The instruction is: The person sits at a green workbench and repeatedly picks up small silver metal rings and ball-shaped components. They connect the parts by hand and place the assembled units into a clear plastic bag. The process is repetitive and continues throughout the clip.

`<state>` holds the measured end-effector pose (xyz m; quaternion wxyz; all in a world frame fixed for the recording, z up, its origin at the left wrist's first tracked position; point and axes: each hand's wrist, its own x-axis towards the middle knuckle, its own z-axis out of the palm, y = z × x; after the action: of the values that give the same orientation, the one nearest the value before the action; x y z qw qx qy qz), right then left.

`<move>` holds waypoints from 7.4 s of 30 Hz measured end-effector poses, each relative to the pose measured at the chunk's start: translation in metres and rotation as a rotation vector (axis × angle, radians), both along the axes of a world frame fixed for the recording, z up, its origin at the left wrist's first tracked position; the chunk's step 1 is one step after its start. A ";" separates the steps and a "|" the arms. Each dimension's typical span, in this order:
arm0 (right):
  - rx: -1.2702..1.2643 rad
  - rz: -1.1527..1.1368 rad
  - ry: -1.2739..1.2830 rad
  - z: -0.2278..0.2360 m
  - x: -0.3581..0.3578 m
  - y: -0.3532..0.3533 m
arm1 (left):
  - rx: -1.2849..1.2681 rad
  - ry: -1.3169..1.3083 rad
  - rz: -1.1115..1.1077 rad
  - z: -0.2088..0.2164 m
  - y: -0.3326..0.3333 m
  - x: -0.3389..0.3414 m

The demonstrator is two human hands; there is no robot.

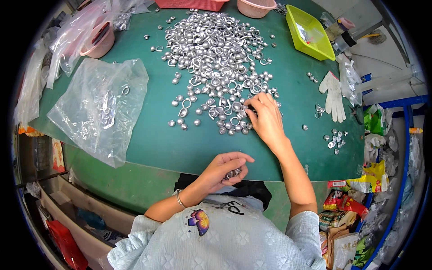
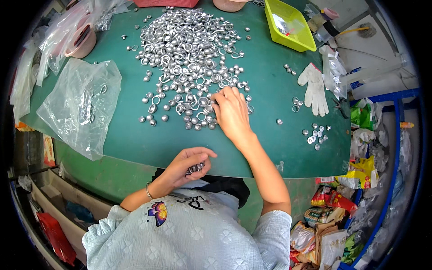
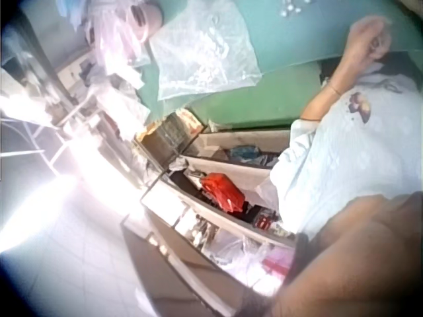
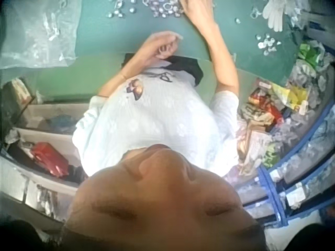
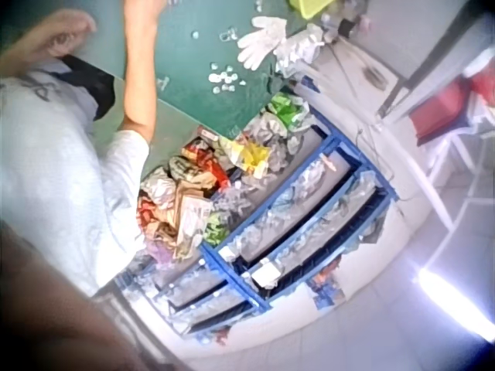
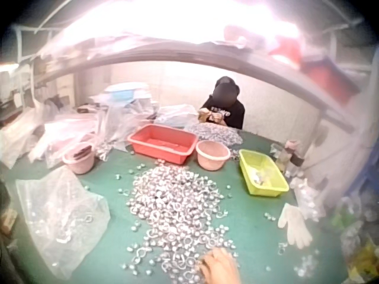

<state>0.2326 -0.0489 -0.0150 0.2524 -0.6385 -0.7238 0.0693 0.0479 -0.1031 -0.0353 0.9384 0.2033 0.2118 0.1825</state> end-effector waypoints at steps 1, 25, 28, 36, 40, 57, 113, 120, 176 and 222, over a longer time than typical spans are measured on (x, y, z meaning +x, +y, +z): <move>0.002 -0.001 -0.010 -0.001 -0.001 0.000 | -0.006 -0.013 -0.007 0.000 0.000 0.000; 0.153 -0.803 -0.295 -0.049 0.241 0.087 | -0.011 -0.016 -0.043 0.003 0.009 -0.002; 0.077 -0.862 -0.249 -0.052 0.224 0.102 | -0.046 -0.038 -0.066 0.003 0.010 -0.004; 0.216 -0.479 -0.137 -0.056 0.165 0.098 | -0.042 -0.103 -0.087 0.001 0.012 -0.005; 0.059 -0.287 0.147 -0.040 0.104 0.071 | -0.038 -0.110 -0.096 0.002 0.014 -0.004; -0.014 0.335 0.168 0.017 -0.018 0.086 | -0.105 -0.090 0.041 0.004 0.028 -0.013; -0.026 0.221 0.143 0.021 -0.021 0.037 | -0.039 -0.086 0.409 0.008 0.049 -0.020; -0.562 0.101 0.897 0.042 -0.031 -0.034 | 0.610 0.153 0.547 0.022 0.039 -0.013; -0.180 0.035 0.340 0.043 0.074 0.010 | -0.431 -0.117 0.342 0.018 0.022 0.004; -0.082 0.051 0.210 0.035 0.072 -0.011 | -0.373 -0.072 0.353 0.007 0.025 -0.003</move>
<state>0.3043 -0.0599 0.0199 0.2987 -0.6190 -0.7059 0.1714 0.0444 -0.0778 -0.0281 0.9201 -0.0200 0.2406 0.3085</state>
